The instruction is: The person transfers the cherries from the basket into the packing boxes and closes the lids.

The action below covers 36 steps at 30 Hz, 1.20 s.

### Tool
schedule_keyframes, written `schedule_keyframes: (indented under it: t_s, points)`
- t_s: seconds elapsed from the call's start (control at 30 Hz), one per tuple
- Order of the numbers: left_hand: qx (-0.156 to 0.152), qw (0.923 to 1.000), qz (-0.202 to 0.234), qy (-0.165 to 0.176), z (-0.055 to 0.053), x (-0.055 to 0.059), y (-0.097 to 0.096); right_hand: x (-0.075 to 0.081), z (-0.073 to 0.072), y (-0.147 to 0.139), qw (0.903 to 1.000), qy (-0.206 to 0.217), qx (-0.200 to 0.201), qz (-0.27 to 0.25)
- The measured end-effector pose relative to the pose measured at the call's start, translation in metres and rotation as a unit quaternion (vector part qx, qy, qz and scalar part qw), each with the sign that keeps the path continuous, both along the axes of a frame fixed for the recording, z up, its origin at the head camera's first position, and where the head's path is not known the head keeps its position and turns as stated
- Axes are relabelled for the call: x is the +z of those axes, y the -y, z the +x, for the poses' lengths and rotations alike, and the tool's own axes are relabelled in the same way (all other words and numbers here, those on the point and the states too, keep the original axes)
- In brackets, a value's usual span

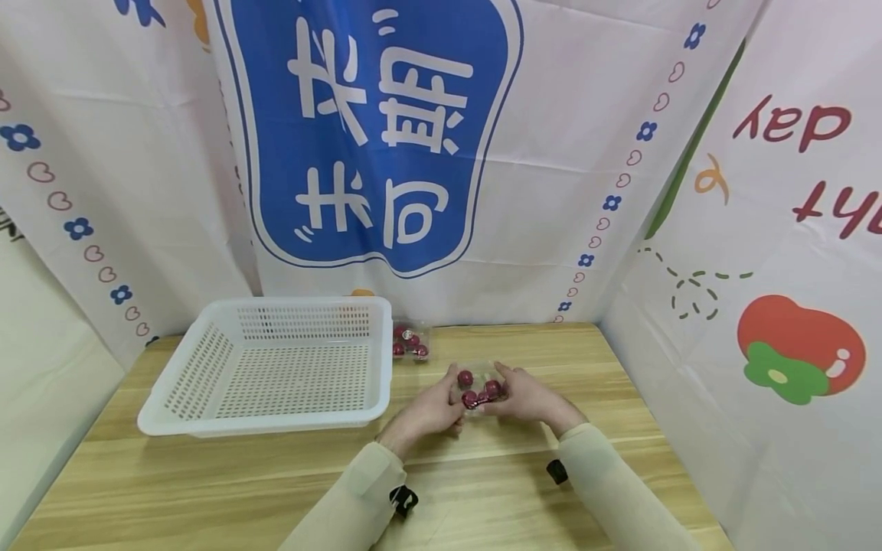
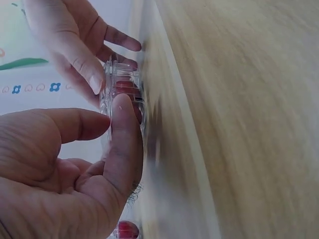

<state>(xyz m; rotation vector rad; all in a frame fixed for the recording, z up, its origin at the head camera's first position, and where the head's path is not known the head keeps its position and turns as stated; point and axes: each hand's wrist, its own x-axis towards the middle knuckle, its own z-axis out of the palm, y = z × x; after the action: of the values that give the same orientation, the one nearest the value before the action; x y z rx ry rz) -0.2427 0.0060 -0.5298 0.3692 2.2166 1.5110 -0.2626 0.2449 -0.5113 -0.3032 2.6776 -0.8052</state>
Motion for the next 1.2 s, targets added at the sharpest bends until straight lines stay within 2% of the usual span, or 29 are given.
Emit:
schedule_keyframes:
  t_s: [0.1, 0.23, 0.43, 0.57, 0.83, 1.2]
  points:
    - [-0.002, 0.9998, 0.019, 0.009, 0.000, 0.000, 0.000, 0.001, 0.004, 0.007, 0.9994, -0.016, 0.001, 0.032]
    - [0.005, 0.9992, 0.033, 0.020, 0.001, 0.000, 0.000, 0.003, 0.007, 0.011, 0.9990, -0.015, -0.005, 0.042]
    - [0.053, 0.9985, 0.013, -0.003, 0.000, 0.000, 0.000, 0.009, 0.008, 0.009, 0.9985, 0.004, 0.003, 0.055]
    - [0.079, 0.9963, 0.033, -0.003, -0.002, -0.003, -0.003, 0.013, 0.009, 0.003, 0.9975, 0.018, 0.018, 0.067]
    - [0.102, 0.9909, 0.078, 0.042, -0.009, -0.011, -0.005, 0.016, 0.007, -0.002, 0.9963, 0.029, 0.044, 0.068]
    - [0.115, 0.9862, 0.093, 0.074, -0.013, -0.012, -0.007, 0.018, 0.008, -0.002, 0.9956, 0.029, 0.056, 0.069]
